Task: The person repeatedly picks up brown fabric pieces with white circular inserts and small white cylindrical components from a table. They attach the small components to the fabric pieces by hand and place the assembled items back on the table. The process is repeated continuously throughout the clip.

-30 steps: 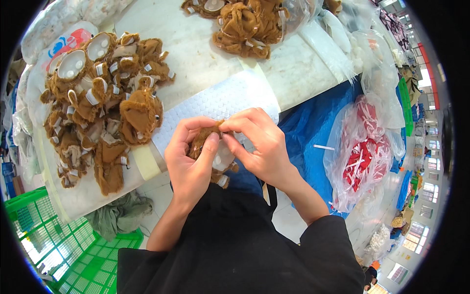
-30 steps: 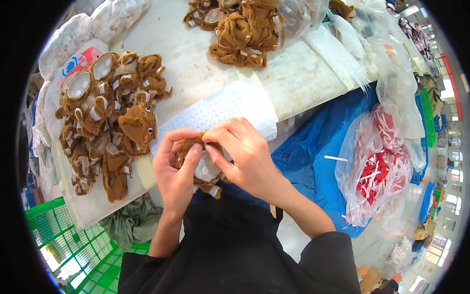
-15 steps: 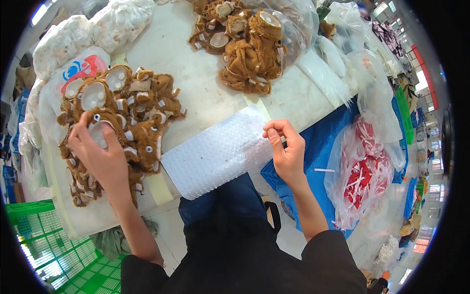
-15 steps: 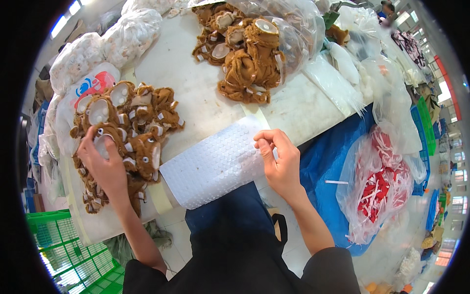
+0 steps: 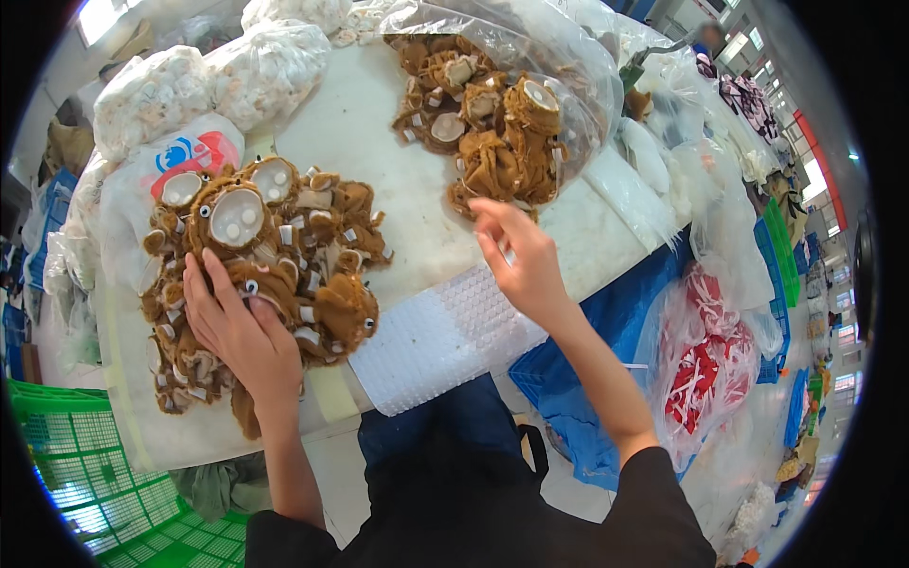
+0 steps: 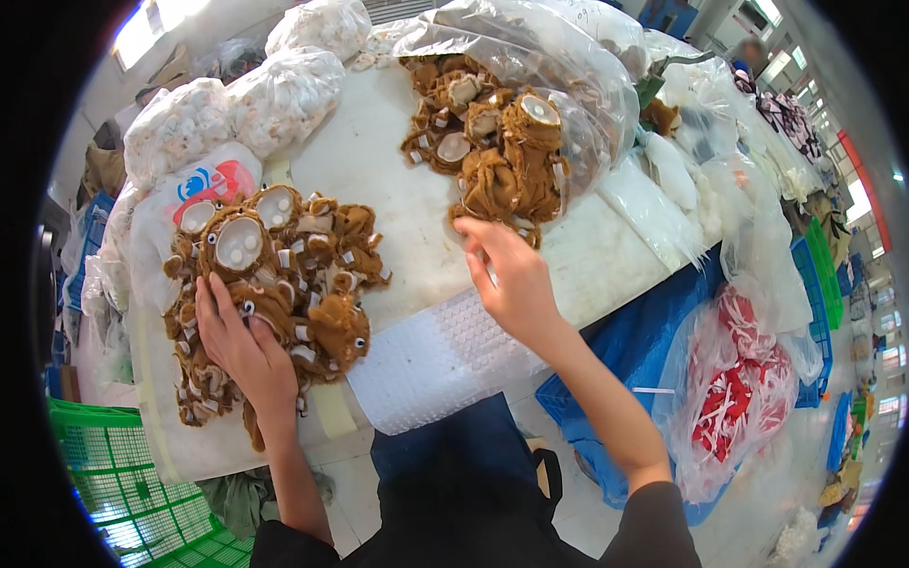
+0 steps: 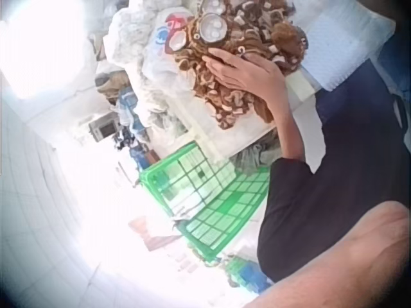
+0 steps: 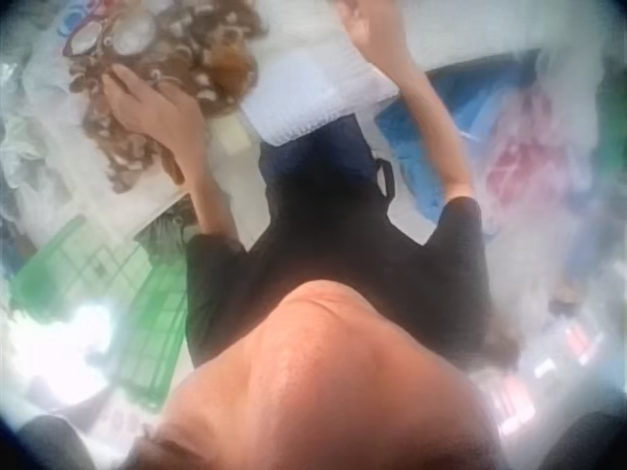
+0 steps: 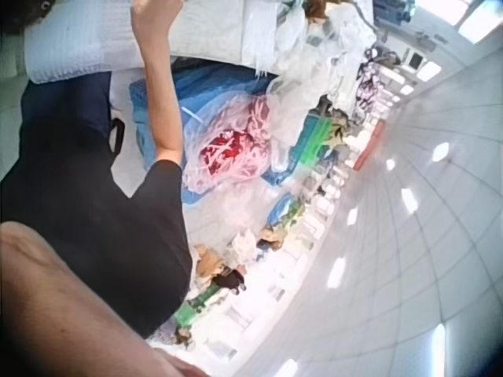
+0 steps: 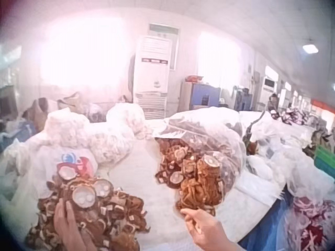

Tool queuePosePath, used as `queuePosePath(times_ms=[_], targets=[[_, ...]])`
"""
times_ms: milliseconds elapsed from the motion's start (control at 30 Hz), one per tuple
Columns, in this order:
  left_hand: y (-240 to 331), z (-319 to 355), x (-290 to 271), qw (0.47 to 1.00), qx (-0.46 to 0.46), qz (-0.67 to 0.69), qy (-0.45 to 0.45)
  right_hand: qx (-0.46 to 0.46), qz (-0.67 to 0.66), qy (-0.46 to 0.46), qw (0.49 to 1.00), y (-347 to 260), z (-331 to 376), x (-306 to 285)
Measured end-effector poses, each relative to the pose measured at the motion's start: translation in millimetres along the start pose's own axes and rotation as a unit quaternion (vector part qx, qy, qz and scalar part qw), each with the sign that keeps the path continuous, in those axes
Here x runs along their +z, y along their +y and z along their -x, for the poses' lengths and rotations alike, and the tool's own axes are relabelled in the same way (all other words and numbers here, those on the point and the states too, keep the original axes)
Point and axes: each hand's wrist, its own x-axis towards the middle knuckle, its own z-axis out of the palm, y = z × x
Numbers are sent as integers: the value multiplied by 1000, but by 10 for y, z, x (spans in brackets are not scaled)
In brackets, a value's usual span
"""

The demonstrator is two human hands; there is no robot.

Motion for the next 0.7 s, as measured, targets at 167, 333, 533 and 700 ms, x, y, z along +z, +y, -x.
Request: queuePosePath(times_ms=[167,333,533,700], targets=[[180,39,-113,999,50,10,8,-168,190,-5,967,444,-1057,512],[139,188,37,997,-1,-26,-68,-52,434,-134,889,824,-1847,928],[177,203,-253,994,20,107,27,15,391,-252,885,925,-2047,1011],[357,426,-292,978,140,127,-89,13,118,-155,981,558,-1742,680]])
